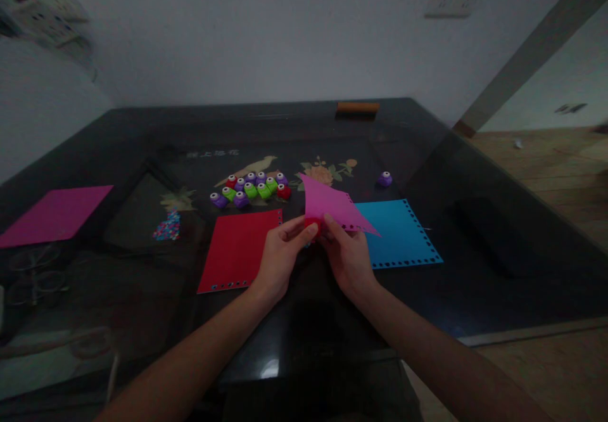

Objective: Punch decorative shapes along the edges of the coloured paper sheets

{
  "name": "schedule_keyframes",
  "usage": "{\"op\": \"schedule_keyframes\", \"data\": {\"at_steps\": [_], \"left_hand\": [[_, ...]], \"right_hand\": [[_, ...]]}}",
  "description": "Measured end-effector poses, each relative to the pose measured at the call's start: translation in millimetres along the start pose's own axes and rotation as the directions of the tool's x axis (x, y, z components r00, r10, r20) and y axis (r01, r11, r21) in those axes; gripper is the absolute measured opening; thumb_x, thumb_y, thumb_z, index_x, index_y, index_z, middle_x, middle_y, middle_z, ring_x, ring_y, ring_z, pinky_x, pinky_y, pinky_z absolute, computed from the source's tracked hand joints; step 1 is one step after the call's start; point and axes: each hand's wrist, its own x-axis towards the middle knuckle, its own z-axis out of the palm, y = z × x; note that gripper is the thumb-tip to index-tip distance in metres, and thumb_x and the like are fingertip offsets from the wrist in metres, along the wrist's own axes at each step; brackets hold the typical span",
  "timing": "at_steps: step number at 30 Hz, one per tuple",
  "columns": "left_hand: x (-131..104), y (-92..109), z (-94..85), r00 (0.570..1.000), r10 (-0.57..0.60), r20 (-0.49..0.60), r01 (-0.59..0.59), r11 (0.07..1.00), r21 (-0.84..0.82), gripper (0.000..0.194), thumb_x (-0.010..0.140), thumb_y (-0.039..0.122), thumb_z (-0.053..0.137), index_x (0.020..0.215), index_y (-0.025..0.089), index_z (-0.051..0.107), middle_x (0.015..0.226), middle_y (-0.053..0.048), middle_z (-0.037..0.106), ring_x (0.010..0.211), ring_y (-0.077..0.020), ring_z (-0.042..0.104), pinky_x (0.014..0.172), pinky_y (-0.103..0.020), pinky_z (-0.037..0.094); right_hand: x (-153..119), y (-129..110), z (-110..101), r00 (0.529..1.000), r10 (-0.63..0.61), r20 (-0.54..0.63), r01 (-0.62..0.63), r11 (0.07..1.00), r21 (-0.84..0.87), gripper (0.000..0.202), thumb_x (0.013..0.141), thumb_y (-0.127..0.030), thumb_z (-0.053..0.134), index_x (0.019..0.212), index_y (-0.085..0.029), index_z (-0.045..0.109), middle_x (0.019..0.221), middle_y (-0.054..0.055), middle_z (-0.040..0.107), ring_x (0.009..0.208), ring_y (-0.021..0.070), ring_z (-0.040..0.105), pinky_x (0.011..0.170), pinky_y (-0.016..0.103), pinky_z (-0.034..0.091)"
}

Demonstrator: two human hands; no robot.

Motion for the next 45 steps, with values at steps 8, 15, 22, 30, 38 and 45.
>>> {"op": "schedule_keyframes", "data": {"at_steps": [8,15,22,30,38,45], "left_hand": [[0.4,-1.4,-1.2,1.000,-0.018,-0.013,0.018,0.999,0.031,0.033,0.068,0.029,0.076,0.099,0.017,0.071,0.107,-0.008,0.070,0.095,-0.0196,0.064,0.088,-0.030,0.045],[0.2,-1.1,-0.3,0.999,-0.038,-0.024,0.038,0.999,0.017,0.033,0.067,0.030,0.077,0.096,0.017,0.071,0.104,-0.008,0.071,0.094,-0.0197,0.064,0.089,-0.032,0.045],[0.9,-1.1,-1.1,0.998,-0.046,-0.031,0.047,0.999,0.017,0.033,0.066,0.029,0.077,0.096,0.016,0.070,0.104,-0.009,0.071,0.093,-0.0194,0.064,0.088,-0.032,0.045],[1.3,-0.7,-2.0,0.999,-0.029,-0.025,0.030,0.999,0.033,0.029,0.068,0.029,0.076,0.093,0.015,0.070,0.098,-0.008,0.071,0.085,-0.0172,0.063,0.082,-0.029,0.046],[0.5,-2.6,-1.6,1.000,-0.011,-0.026,0.012,1.000,0.009,0.028,0.068,0.030,0.076,0.091,0.015,0.070,0.094,-0.007,0.072,0.084,-0.0165,0.062,0.083,-0.029,0.044],[1.9,-5.9,-2.1,1.000,0.020,-0.005,-0.020,1.000,0.007,0.026,0.069,0.028,0.075,0.092,0.016,0.072,0.096,-0.006,0.072,0.086,-0.0165,0.063,0.083,-0.028,0.044]], "right_hand": [[1.7,-0.8,0.1,1.000,-0.016,-0.005,0.016,0.999,-0.040,0.028,0.054,-0.021,0.080,0.077,-0.019,0.066,0.070,-0.003,0.068,0.061,0.0118,0.061,0.060,0.025,0.051],[5.5,2.0,-3.0,1.000,-0.025,-0.001,0.025,0.997,-0.070,0.029,0.055,-0.022,0.080,0.081,-0.019,0.068,0.069,-0.002,0.068,0.060,0.0135,0.062,0.060,0.028,0.051],[6.3,2.7,-4.3,1.000,-0.014,0.005,0.014,0.995,-0.099,0.020,0.057,-0.023,0.079,0.073,-0.018,0.067,0.068,-0.001,0.069,0.061,0.0137,0.062,0.060,0.028,0.050],[4.5,2.7,-3.8,1.000,-0.023,-0.003,0.022,0.994,-0.105,0.022,0.057,-0.021,0.078,0.077,-0.018,0.068,0.068,-0.001,0.069,0.061,0.0143,0.062,0.064,0.030,0.052],[3.6,6.3,-5.1,0.999,-0.033,0.009,0.034,0.994,-0.099,0.018,0.060,-0.020,0.077,0.074,-0.017,0.067,0.069,-0.002,0.068,0.061,0.0128,0.061,0.064,0.028,0.051],[1.9,7.8,-4.4,0.998,-0.058,-0.016,0.056,0.991,-0.120,0.019,0.060,-0.022,0.077,0.075,-0.017,0.066,0.073,-0.001,0.068,0.064,0.0133,0.062,0.066,0.029,0.053]]}}
